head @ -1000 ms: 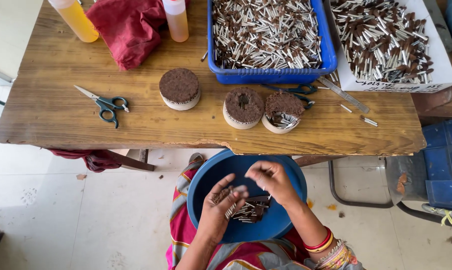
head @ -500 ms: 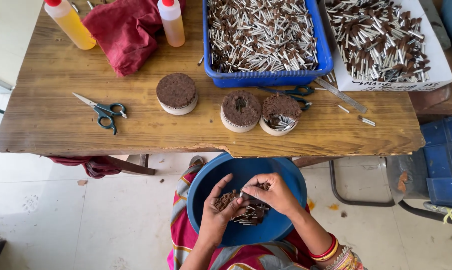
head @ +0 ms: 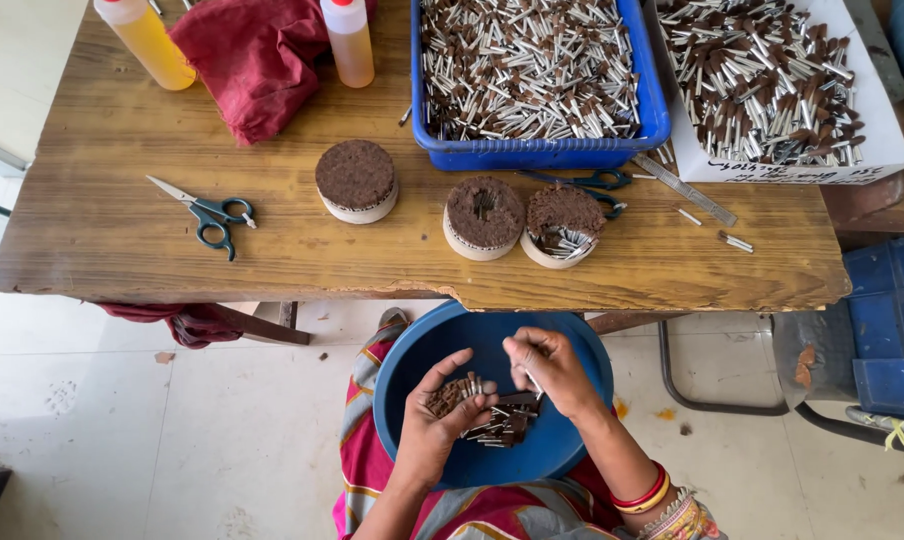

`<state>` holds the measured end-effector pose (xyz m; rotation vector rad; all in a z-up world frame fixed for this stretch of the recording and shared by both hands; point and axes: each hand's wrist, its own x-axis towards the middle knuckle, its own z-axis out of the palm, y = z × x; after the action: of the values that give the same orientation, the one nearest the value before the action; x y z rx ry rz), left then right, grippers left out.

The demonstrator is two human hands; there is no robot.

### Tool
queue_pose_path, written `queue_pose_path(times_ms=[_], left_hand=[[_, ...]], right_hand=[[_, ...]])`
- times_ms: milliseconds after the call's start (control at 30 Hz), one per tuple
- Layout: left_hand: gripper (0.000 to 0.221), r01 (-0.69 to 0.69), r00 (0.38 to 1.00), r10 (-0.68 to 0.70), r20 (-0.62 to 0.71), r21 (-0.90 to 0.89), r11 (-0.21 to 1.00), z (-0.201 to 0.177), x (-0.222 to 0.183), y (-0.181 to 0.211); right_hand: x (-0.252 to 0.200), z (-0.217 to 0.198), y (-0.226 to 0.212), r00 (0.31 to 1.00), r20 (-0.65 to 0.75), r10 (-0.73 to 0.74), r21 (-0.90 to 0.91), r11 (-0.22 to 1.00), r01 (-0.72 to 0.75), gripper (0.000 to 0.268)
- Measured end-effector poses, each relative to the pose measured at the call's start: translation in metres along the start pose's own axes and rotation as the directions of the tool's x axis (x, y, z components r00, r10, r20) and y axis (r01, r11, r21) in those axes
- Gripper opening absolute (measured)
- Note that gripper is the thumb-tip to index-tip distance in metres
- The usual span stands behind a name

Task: Sorting small metal or plastic pins and trimming them using scissors to fit into a mold.

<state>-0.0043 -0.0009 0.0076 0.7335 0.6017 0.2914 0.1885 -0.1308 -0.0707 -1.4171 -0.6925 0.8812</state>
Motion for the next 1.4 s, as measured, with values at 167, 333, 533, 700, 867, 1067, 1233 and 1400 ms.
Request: queue_pose_path(times_ms=[167,333,533,700,867,1067,1233,1400], left_hand=[[0.059,-0.029,1.0,0.029,-0.001,0.03,0.999,0.003,0.002,0.005],[0.054,-0.101,0.995,0.102,-0.006,0.066,0.993,-0.006,0.005,-0.009],[0.054,-0.077,0.996,0.079,-0.05,0.053,0.996,-0.003,0.001,-0.004],[0.06,-0.041,0.998,0.042,-0.05,0.021,0.999,0.001,-0.001,0.003],[0.069,-0.024,0.998,0.021,0.057,0.064,0.998,-0.001,0.003,-0.001],[0.074,-0.009,0.999,0.005,0.054,0.086,0.996,0.002,0.0,0.008],[0.072,-0.073,0.997,0.073,0.004,0.105,0.992,0.0,0.0,0.002],[0.067,-0.102,0.995,0.102,0.0,0.08,0.992,0.0,0.001,0.002]], right_hand=[[-0.001,0.037,-0.063,0.981,0.161,0.105,0.087,0.989,-0.12,0.011],[-0.003,0.047,-0.062,0.999,0.006,-0.038,-0.245,0.969,0.038,0.011],[0.004,0.04,-0.077,0.999,0.031,-0.023,-0.136,0.99,0.027,0.014],[0.004,0.02,-0.039,0.998,0.043,-0.036,-0.2,0.979,0.043,0.011],[0.009,0.038,-0.066,0.954,0.294,0.055,-0.05,0.998,-0.042,0.016],[0.013,0.017,-0.036,0.969,0.224,0.107,0.027,0.993,-0.116,0.017],[0.004,0.04,-0.071,0.969,0.208,0.135,0.001,0.99,-0.139,0.012],[0.003,0.047,-0.077,0.996,0.056,0.065,-0.056,0.997,-0.061,0.015]])
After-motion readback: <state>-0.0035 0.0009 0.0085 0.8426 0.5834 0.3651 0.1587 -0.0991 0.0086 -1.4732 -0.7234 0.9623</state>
